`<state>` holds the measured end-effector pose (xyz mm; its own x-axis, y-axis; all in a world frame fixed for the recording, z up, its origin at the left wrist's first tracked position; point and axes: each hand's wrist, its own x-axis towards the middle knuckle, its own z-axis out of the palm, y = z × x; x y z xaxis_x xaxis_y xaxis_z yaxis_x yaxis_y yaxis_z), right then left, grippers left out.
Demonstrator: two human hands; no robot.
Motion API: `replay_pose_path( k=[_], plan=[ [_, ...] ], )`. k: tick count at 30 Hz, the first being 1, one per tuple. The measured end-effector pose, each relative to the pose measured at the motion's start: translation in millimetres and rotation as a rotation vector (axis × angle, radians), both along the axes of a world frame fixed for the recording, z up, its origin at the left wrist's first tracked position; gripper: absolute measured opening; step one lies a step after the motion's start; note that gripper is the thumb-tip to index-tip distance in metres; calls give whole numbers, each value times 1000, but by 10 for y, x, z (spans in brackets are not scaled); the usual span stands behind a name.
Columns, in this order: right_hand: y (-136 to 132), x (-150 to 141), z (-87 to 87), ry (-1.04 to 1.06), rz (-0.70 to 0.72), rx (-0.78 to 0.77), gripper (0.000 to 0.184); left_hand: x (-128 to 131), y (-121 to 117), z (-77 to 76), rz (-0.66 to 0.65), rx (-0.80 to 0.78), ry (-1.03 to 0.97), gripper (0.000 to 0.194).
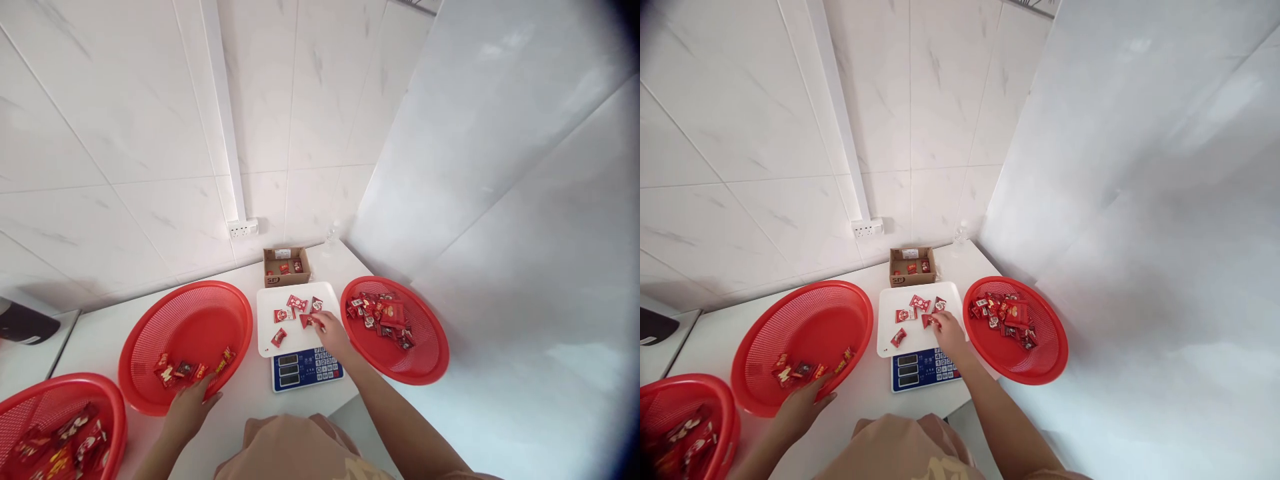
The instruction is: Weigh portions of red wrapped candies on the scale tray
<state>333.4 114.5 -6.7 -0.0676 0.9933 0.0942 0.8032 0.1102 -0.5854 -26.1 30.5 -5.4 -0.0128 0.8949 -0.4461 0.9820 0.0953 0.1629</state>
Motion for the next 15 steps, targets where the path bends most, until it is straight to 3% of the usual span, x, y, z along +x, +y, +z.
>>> replay_pose_path(
  k=[8,15],
  plan=[
    [-537,1022,-181,-10,-438,35,39,58,153,-3,20,77,-17,51],
    [-910,1276,-394,-69,-642,-115,44,27,55,-128,17,159,-30,46]
  ],
)
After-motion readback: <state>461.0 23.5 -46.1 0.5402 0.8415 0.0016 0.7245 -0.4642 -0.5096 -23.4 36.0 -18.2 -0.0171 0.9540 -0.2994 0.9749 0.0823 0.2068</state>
